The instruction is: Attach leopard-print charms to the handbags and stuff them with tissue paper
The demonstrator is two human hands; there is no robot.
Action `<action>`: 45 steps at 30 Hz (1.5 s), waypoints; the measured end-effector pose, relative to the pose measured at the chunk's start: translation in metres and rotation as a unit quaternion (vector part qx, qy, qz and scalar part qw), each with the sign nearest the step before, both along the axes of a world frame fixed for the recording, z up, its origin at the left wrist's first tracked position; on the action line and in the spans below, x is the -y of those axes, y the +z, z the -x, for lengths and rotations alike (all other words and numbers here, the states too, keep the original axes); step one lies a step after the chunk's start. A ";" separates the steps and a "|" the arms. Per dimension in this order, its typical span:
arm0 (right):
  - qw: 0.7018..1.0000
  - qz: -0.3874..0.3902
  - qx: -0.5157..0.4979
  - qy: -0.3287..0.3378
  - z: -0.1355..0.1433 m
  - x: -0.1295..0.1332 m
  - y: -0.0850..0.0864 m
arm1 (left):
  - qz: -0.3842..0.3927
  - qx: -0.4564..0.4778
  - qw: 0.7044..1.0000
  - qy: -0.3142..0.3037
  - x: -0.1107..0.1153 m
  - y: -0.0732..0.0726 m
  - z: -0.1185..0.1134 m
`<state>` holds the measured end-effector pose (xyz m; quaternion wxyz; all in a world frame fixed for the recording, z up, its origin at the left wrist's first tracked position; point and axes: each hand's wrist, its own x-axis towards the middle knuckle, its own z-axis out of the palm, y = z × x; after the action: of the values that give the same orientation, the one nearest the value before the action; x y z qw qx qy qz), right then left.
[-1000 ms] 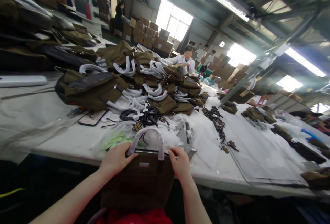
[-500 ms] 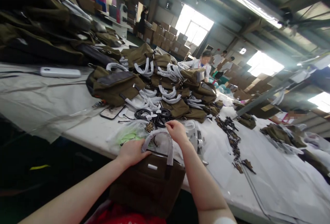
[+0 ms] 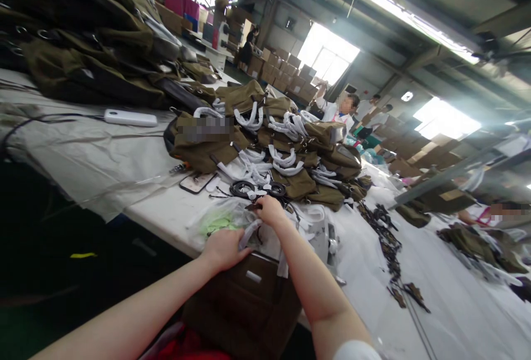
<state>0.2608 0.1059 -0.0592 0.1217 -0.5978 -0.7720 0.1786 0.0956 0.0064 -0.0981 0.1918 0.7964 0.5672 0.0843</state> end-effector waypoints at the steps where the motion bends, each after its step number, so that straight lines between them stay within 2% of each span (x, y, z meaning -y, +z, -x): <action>1: 0.999 -0.007 -0.031 -0.014 -0.004 0.002 0.001 | 0.001 0.003 1.000 0.003 0.001 0.001 0.000; 4: 0.988 -0.028 -0.138 -0.066 -0.014 0.005 0.009 | 0.005 0.012 1.000 0.014 0.002 0.003 0.000; 6: 0.974 -0.048 -0.201 -0.096 -0.017 0.008 0.021 | 0.002 0.018 1.000 0.014 0.002 0.003 0.000; 8: 0.948 -0.068 -0.285 -0.120 -0.019 0.016 0.038 | 0.006 0.023 1.000 0.013 0.002 0.002 0.001; 9: 0.926 -0.074 -0.347 -0.131 -0.020 0.023 0.047 | 0.007 0.032 0.999 0.017 0.003 0.002 0.002; 12: 0.829 -0.063 -0.534 -0.154 -0.022 0.061 0.072 | -0.063 0.113 0.991 0.039 0.016 0.010 0.007; 13: 0.811 -0.050 -0.562 -0.155 -0.021 0.079 0.078 | -0.112 0.153 0.981 0.039 0.024 0.016 0.009; 15: 0.795 0.004 -0.589 -0.144 -0.018 0.118 0.083 | -0.206 0.224 0.952 0.015 0.042 0.034 0.013; 17: 0.778 0.073 -0.611 -0.126 -0.011 0.154 0.081 | -0.218 0.262 0.939 -0.040 0.060 0.055 0.016; 19: 0.753 0.130 -0.635 -0.116 -0.004 0.183 0.074 | -0.149 0.298 0.938 -0.097 0.074 0.074 0.017; 21: 0.726 0.164 -0.657 -0.121 0.003 0.204 0.062 | -0.022 0.338 0.929 -0.146 0.083 0.086 0.018; 23: 0.704 0.181 -0.674 -0.131 0.006 0.217 0.049 | 0.107 0.374 0.907 -0.163 0.091 0.090 0.019; 25: 0.691 0.184 -0.683 -0.148 0.007 0.225 0.037 | 0.208 0.399 0.879 -0.157 0.097 0.087 0.021; 28: 0.684 0.177 -0.685 -0.176 0.004 0.232 0.024 | 0.302 0.440 0.835 -0.136 0.105 0.078 0.027; 30: 0.682 0.180 -0.684 -0.187 0.002 0.234 0.020 | 0.327 0.461 0.817 -0.111 0.108 0.071 0.029; 33: 0.683 0.185 -0.680 -0.195 0.001 0.235 0.015 | 0.328 0.460 0.821 -0.081 0.109 0.065 0.029; 39: 0.702 0.156 -0.666 -0.199 0.001 0.235 0.006 | 0.295 0.455 0.837 -0.066 0.108 0.065 0.029; 41: 0.730 0.143 -0.646 -0.171 -0.002 0.236 0.007 | 0.278 0.458 0.843 -0.055 0.108 0.065 0.030; 45: 0.823 0.087 -0.560 -0.050 -0.013 0.237 0.022 | 0.223 0.431 0.871 -0.067 0.105 0.068 0.034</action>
<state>0.2734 -0.1314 -0.0372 0.4890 -0.4410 -0.5217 0.5425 0.0613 -0.0988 -0.0300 0.5954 0.6529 0.3770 0.2775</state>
